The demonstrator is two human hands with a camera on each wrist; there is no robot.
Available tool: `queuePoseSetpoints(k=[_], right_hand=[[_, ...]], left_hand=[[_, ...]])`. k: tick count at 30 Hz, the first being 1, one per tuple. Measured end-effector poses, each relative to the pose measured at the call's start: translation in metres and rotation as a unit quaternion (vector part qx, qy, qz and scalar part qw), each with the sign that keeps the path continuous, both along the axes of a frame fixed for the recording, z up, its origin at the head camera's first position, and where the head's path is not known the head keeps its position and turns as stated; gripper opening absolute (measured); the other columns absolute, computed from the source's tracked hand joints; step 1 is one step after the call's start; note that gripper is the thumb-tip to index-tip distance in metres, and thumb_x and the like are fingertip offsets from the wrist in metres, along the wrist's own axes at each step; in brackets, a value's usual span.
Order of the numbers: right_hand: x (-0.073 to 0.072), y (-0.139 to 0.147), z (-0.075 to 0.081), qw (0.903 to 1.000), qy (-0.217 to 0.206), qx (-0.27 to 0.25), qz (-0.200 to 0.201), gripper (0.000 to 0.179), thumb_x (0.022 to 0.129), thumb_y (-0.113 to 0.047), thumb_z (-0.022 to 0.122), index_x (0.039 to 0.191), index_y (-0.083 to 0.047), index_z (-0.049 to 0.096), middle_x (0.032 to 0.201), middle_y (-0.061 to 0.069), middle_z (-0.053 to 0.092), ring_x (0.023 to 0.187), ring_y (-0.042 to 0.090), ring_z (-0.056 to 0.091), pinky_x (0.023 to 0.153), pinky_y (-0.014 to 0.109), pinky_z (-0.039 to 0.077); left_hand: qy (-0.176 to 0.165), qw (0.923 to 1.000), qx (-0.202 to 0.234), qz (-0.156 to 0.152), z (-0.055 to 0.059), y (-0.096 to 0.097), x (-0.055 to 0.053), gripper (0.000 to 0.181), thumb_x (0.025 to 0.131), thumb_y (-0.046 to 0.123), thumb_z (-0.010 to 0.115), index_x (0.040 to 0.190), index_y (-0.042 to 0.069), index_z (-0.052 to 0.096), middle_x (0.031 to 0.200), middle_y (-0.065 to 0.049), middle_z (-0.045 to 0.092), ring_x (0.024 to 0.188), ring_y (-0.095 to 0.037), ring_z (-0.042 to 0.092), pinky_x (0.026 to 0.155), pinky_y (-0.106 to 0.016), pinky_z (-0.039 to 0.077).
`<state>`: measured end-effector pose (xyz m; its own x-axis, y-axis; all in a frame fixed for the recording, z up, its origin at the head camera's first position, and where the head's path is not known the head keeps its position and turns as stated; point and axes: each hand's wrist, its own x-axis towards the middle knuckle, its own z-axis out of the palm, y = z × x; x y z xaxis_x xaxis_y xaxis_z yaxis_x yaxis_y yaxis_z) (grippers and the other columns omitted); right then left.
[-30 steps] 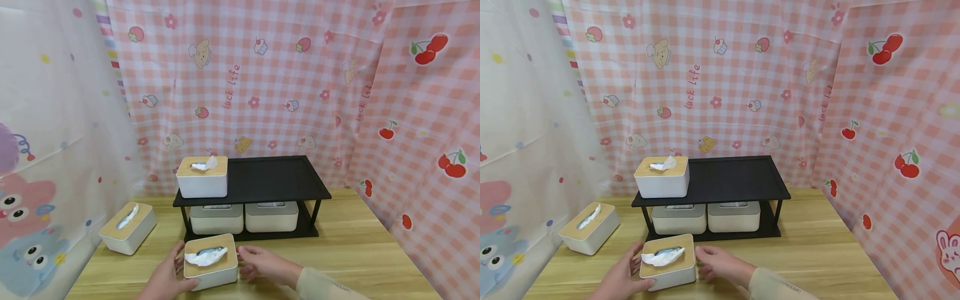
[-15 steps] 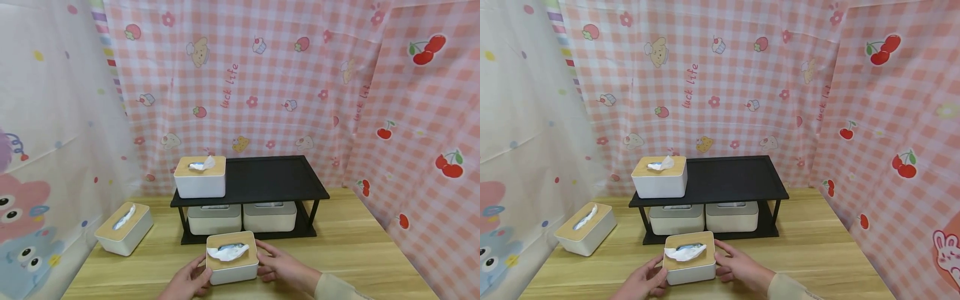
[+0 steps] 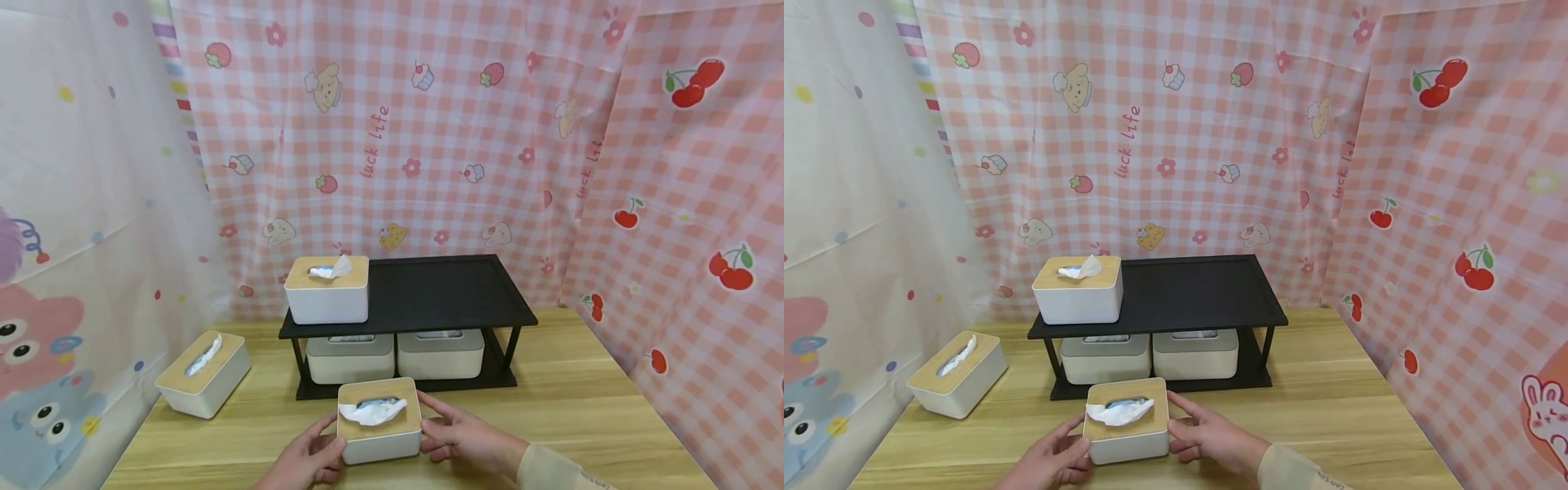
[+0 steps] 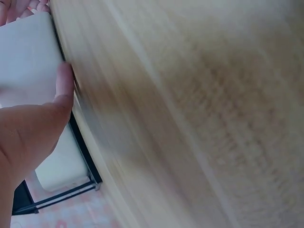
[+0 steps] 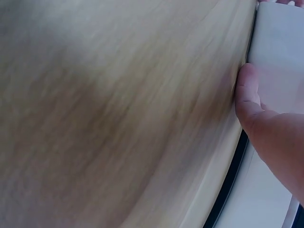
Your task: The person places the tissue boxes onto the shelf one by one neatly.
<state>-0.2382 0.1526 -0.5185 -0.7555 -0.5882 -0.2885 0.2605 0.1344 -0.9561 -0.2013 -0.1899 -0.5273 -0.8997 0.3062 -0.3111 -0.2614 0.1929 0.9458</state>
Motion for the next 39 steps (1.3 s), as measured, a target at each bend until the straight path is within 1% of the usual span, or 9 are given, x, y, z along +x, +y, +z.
queuePoseSetpoints(k=[2,5,8,14,20,28,35,39], right_hand=[[0.0,0.0,0.0,1.0,-0.002,-0.008,-0.004,0.079,0.111,-0.036,0.058,0.174,-0.017,0.013,0.153,0.024,0.055,0.116,0.026,0.07,0.099,0.044,0.061],[0.0,-0.001,0.001,0.9998,-0.003,-0.019,-0.01,0.08,0.11,-0.036,0.06,0.174,-0.021,0.014,0.16,0.029,0.047,0.117,0.029,0.07,0.099,0.046,0.061],[0.0,-0.002,0.002,0.9996,0.002,-0.025,-0.01,0.079,0.11,-0.034,0.062,0.173,-0.024,0.015,0.164,0.032,0.04,0.12,0.033,0.071,0.098,0.049,0.061],[-0.002,-0.002,0.001,0.9993,0.009,-0.036,-0.007,0.078,0.111,-0.032,0.06,0.173,-0.03,0.013,0.165,0.034,0.035,0.123,0.037,0.069,0.096,0.053,0.061],[-0.003,-0.002,-0.001,0.9987,0.009,-0.049,-0.001,0.078,0.111,-0.031,0.059,0.173,-0.03,0.011,0.165,0.033,0.034,0.121,0.035,0.07,0.093,0.051,0.062],[-0.001,0.0,0.0,0.9985,0.001,-0.054,0.008,0.076,0.112,-0.033,0.056,0.173,-0.031,0.01,0.166,0.033,0.031,0.116,0.035,0.071,0.092,0.051,0.063],[-0.002,0.003,0.002,0.9986,-0.001,-0.052,0.012,0.076,0.112,-0.035,0.056,0.173,-0.032,0.01,0.163,0.031,0.036,0.11,0.033,0.073,0.091,0.049,0.063],[-0.003,0.004,0.003,0.9987,0.007,-0.049,0.008,0.075,0.112,-0.035,0.056,0.173,-0.03,0.013,0.158,0.029,0.042,0.112,0.031,0.072,0.094,0.047,0.062]], left_hand=[[0.01,0.9998,0.014,0.007,0.002,0.001,0.0,0.095,0.104,0.047,0.069,0.171,0.004,0.016,0.153,-0.041,0.048,0.111,-0.025,0.072,0.09,-0.046,0.065],[0.022,0.9991,0.034,0.01,0.006,0.002,0.0,0.094,0.103,0.041,0.071,0.173,0.012,0.015,0.16,-0.046,0.031,0.116,-0.029,0.072,0.089,-0.05,0.065],[0.025,0.9989,0.039,0.007,0.008,0.002,0.001,0.092,0.104,0.037,0.071,0.173,0.016,0.014,0.162,-0.047,0.027,0.115,-0.029,0.072,0.085,-0.051,0.066],[0.021,0.9983,0.054,0.001,0.008,0.001,0.0,0.086,0.107,0.033,0.067,0.173,0.02,0.014,0.162,-0.045,0.026,0.111,-0.028,0.072,0.083,-0.05,0.065],[0.025,0.9975,0.066,-0.01,0.01,0.0,0.0,0.084,0.108,0.029,0.065,0.173,0.017,0.014,0.161,-0.044,0.029,0.11,-0.028,0.072,0.085,-0.05,0.065],[0.021,0.9982,0.056,-0.003,0.011,0.002,-0.001,0.082,0.108,0.029,0.064,0.173,0.016,0.015,0.16,-0.043,0.032,0.102,-0.027,0.072,0.086,-0.048,0.065],[0.016,0.998,0.061,-0.005,0.008,0.002,-0.001,0.085,0.109,0.034,0.063,0.173,0.014,0.011,0.159,-0.043,0.03,0.098,-0.028,0.073,0.086,-0.047,0.065],[0.014,0.9971,0.075,-0.005,0.008,0.004,0.001,0.086,0.109,0.034,0.063,0.173,0.015,0.009,0.158,-0.041,0.03,0.097,-0.029,0.073,0.086,-0.046,0.065]])
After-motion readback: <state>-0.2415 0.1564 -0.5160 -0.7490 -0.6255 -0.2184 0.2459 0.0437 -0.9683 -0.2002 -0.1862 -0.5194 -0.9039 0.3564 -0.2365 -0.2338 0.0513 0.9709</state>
